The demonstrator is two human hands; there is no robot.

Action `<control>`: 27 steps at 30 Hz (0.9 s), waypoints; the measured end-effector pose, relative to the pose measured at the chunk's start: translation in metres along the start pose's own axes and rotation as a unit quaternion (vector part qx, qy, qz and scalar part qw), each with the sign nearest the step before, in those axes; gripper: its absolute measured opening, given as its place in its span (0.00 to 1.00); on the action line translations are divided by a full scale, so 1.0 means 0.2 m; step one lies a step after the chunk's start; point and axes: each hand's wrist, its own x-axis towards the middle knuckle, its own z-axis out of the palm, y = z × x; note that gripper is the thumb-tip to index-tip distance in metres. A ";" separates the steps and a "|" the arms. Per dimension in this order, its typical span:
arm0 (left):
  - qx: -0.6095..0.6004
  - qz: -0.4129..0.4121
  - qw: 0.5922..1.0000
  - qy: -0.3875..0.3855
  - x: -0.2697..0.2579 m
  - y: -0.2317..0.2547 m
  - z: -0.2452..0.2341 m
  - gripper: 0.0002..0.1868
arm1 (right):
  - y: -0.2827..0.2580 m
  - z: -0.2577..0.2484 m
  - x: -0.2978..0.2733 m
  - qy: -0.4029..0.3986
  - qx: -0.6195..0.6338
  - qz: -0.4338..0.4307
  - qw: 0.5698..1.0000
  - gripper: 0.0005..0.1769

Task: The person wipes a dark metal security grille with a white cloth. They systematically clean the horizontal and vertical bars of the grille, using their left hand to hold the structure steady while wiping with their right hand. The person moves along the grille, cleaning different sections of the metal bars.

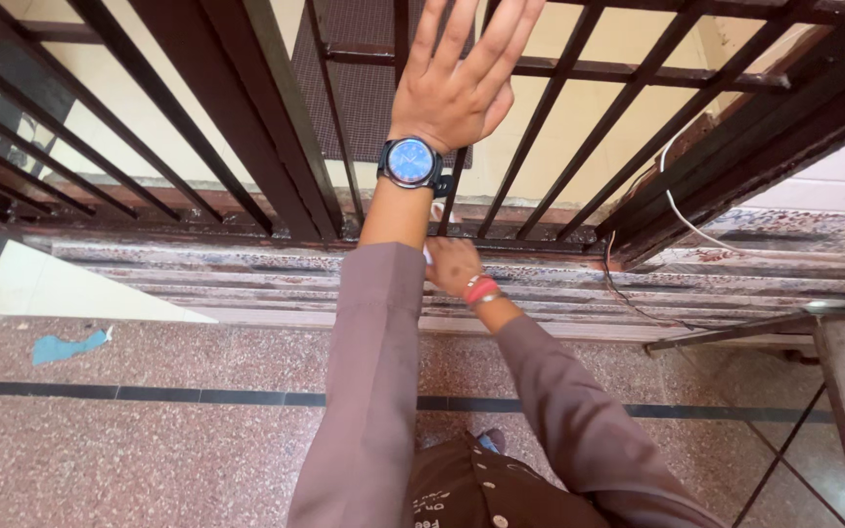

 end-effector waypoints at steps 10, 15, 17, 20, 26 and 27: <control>0.003 -0.011 1.000 -0.015 -0.05 0.01 0.08 0.33 | 0.49 -0.20 -0.36 -0.089 -0.040 0.156 0.983 0.37; -0.001 -0.012 1.000 -0.023 -0.05 0.01 0.07 0.33 | 0.68 -0.16 -0.51 0.155 -0.066 0.077 0.983 0.42; 0.008 -0.013 1.000 -0.017 -0.04 0.02 0.06 0.33 | 0.70 -0.14 -0.53 0.210 -0.084 0.057 0.972 0.40; 0.011 -0.014 1.000 -0.012 -0.03 0.02 0.06 0.33 | 0.66 -0.13 -0.51 0.178 -0.019 0.112 0.978 0.40; 0.013 -0.006 1.000 -0.010 -0.01 0.01 0.03 0.35 | 0.64 -0.07 -0.50 0.273 -0.025 0.128 0.953 0.37; 0.009 -0.005 1.000 -0.011 -0.01 0.01 0.02 0.35 | 0.63 -0.04 -0.50 0.274 -0.023 0.148 0.950 0.37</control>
